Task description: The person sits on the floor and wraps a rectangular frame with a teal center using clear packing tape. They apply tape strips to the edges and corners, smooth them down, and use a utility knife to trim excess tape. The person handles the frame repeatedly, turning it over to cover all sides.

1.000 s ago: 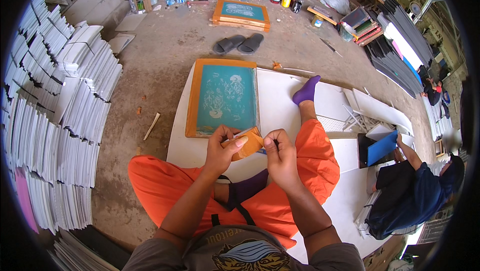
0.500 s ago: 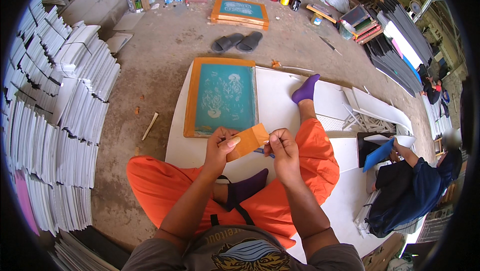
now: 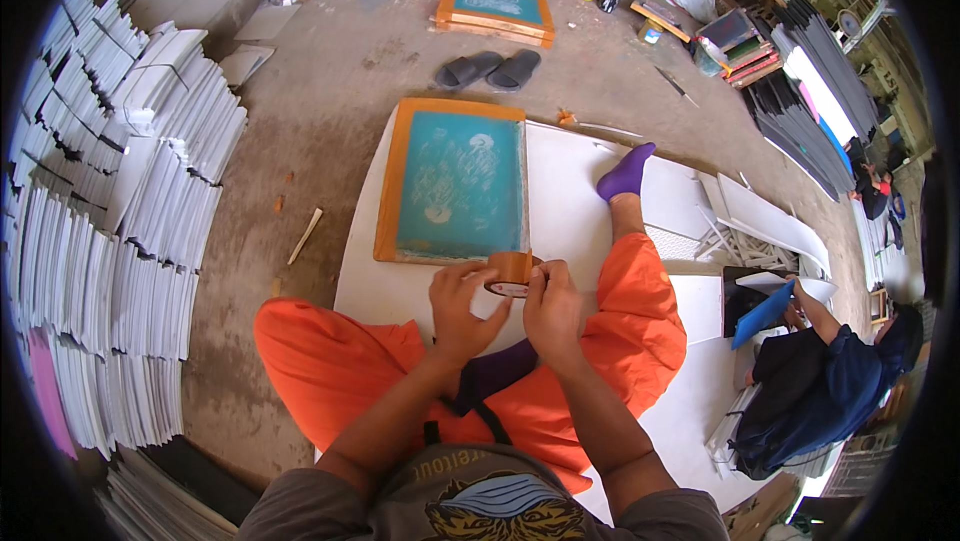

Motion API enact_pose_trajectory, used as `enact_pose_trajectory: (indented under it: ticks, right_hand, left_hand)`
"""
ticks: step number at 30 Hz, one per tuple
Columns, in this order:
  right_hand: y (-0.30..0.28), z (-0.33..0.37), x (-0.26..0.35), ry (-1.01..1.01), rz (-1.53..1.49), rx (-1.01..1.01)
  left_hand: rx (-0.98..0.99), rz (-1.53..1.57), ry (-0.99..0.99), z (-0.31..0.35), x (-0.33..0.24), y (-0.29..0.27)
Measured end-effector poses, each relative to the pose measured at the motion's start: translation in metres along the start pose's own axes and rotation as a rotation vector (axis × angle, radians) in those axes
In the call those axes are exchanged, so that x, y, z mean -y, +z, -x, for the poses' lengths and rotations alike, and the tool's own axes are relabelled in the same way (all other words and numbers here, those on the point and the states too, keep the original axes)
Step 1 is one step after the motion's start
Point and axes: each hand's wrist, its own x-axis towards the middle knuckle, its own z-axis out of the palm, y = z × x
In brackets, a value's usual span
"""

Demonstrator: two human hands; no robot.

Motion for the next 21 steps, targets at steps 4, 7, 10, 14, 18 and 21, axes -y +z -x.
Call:
enact_pose_trajectory:
  ticks: [4,7,10,14,18,21]
  right_hand:
    - [0.024,0.008,-0.010,-0.065,0.102,-0.062]
    - [0.031,0.010,-0.007,-0.057,0.218,-0.053]
    - [0.038,0.011,-0.004,-0.077,0.318,-0.083]
    - [0.049,0.012,-0.006,-0.104,0.372,-0.110]
    - [0.055,0.009,-0.008,-0.147,0.360,-0.114]
    - [0.056,0.006,-0.007,-0.175,0.353,-0.118]
  left_hand:
    - [0.020,-0.201,0.011,0.012,-0.004,0.022]
    - [0.018,-0.240,-0.004,0.013,0.005,0.030]
    - [0.001,-0.251,-0.004,0.013,0.007,0.033]
    - [0.024,-0.248,0.004,0.014,0.016,0.035]
    - [0.018,-0.252,0.011,0.018,0.026,0.036]
    - [0.039,-0.259,-0.004,0.018,0.028,0.035]
